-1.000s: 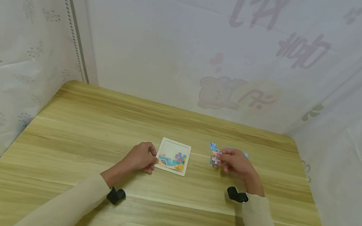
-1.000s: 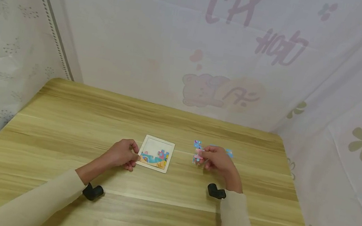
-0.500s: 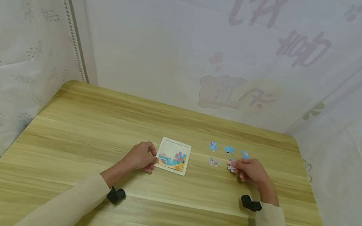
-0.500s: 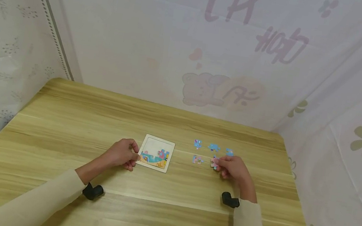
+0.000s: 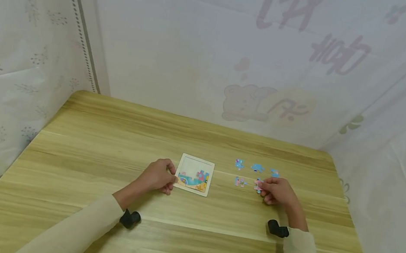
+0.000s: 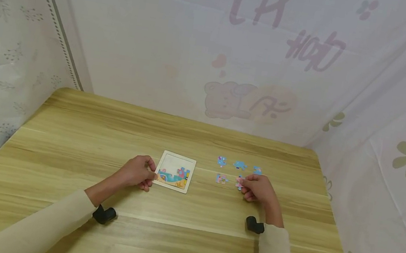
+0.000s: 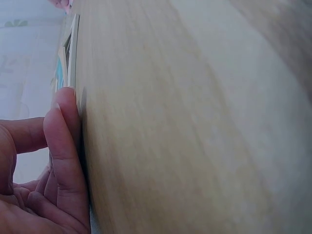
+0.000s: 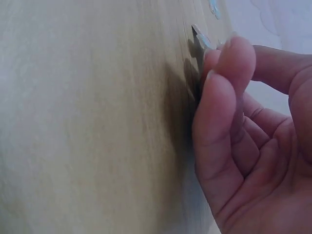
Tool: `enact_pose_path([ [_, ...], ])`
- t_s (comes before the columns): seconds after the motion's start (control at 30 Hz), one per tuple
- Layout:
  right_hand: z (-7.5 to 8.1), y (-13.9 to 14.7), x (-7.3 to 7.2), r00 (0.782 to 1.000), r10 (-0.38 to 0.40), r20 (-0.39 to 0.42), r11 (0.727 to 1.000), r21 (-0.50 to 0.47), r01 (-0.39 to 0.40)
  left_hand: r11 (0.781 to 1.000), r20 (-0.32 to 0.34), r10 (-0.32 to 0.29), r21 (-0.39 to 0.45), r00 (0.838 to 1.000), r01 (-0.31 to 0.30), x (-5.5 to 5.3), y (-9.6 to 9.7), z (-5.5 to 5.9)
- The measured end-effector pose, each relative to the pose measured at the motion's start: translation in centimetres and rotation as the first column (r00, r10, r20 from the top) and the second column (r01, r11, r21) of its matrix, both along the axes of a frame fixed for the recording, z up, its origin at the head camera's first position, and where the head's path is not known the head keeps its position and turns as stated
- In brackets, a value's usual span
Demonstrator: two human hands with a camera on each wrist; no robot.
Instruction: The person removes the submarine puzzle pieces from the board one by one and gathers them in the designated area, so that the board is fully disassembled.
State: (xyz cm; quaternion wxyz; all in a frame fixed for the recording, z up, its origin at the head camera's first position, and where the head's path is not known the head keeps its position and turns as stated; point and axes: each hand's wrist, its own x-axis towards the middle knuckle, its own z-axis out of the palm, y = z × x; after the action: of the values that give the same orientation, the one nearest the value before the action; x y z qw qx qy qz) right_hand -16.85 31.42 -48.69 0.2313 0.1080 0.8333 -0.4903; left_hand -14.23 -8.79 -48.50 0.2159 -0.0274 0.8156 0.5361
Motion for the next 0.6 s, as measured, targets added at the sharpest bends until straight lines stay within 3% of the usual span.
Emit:
enact_pose_path([
  [0.27, -0.08, 0.05, 0.03, 0.999, -0.034, -0.009, 0.999, -0.009, 0.034, 1.000, -0.006, 0.001, 0.001, 1.000, -0.001, 0.09, -0.05, 0.20],
  [0.6, 0.05, 0.21, 0.04, 1.000, -0.015, -0.021, 1.000, -0.021, 0.015, 1.000, -0.004, -0.004, 0.013, 1.000, 0.004, 0.02, -0.13, 0.04],
])
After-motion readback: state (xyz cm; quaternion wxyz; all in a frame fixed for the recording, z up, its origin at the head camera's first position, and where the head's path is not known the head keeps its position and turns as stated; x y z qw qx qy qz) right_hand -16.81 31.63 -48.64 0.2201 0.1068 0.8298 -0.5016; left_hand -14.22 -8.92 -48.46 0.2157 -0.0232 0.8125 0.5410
